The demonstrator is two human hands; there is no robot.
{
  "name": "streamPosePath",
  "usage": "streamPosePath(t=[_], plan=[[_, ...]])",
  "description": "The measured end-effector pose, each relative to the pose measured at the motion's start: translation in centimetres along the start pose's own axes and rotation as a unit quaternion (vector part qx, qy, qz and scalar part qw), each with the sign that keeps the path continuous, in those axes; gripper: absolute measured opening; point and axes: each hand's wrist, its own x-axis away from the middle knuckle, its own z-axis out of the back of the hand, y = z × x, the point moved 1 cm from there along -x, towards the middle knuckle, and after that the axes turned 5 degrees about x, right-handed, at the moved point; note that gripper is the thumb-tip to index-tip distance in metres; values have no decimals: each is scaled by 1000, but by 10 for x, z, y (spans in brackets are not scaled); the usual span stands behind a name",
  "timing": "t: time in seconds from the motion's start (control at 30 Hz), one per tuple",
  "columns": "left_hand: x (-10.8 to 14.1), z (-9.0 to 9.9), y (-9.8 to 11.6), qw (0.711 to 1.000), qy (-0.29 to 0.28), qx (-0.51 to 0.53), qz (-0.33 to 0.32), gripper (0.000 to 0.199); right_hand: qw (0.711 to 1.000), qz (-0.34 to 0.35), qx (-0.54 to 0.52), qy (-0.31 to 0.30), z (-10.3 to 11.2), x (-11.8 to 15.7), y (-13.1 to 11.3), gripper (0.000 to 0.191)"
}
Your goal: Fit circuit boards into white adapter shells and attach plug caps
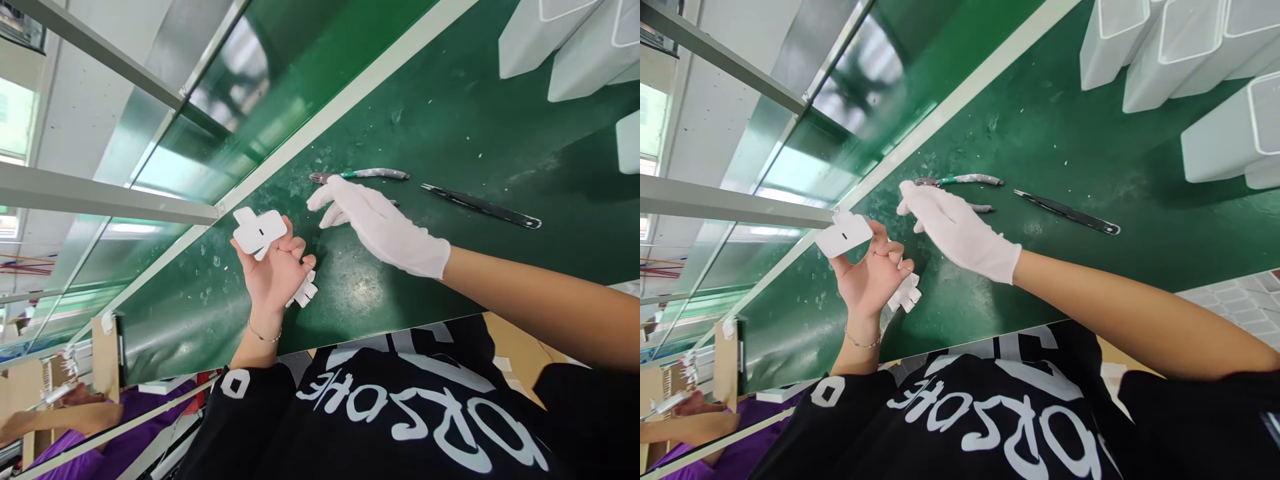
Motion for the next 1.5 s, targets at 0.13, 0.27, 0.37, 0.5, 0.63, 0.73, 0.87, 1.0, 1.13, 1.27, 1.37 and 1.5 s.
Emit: streamPosePath(t=[0.13, 0.27, 0.37, 0.5, 0.63, 0.73, 0.87, 1.0, 1.13, 1.27, 1.37, 1.5], plan=[[2, 0, -4, 999, 13, 18, 25, 60, 1000, 11, -16, -10, -2, 0, 0, 35], [4, -1, -8, 999, 14, 25, 39, 62, 1000, 15, -3, -18, -2, 1, 1, 37], [7, -2, -10, 998, 9, 37, 43, 63, 999, 26, 15, -23, -2, 2, 2, 38], [11, -1, -14, 999, 16, 19, 47, 63, 998, 36, 38, -30, -1, 2, 2, 38], [13, 0, -16, 998, 20, 16, 49, 64, 996, 28, 71, -43, 0, 3, 0, 42], [14, 0, -16, 998, 14, 40, 54, 60, 994, 29, 91, -50, 1, 4, 0, 41], [15, -1, -15, 995, 3, 84, 57, 55, 993, 31, 99, -54, 1, 4, -2, 36], [15, 0, -17, 993, -6, 105, 62, 55, 992, 24, 107, -63, 1, 4, -3, 34], [16, 2, -19, 989, -11, 127, 71, 60, 990, 38, 121, -68, 1, 4, -3, 36], [18, 2, -19, 991, -10, 119, 68, 59, 985, 56, 142, -83, 1, 5, -5, 35], [18, 1, -19, 991, -14, 115, 65, 57, 981, 67, 155, -96, 3, 5, -6, 33], [19, -1, -19, 991, -14, 113, 64, 56, 973, 96, 184, -100, 5, 5, -6, 31]])
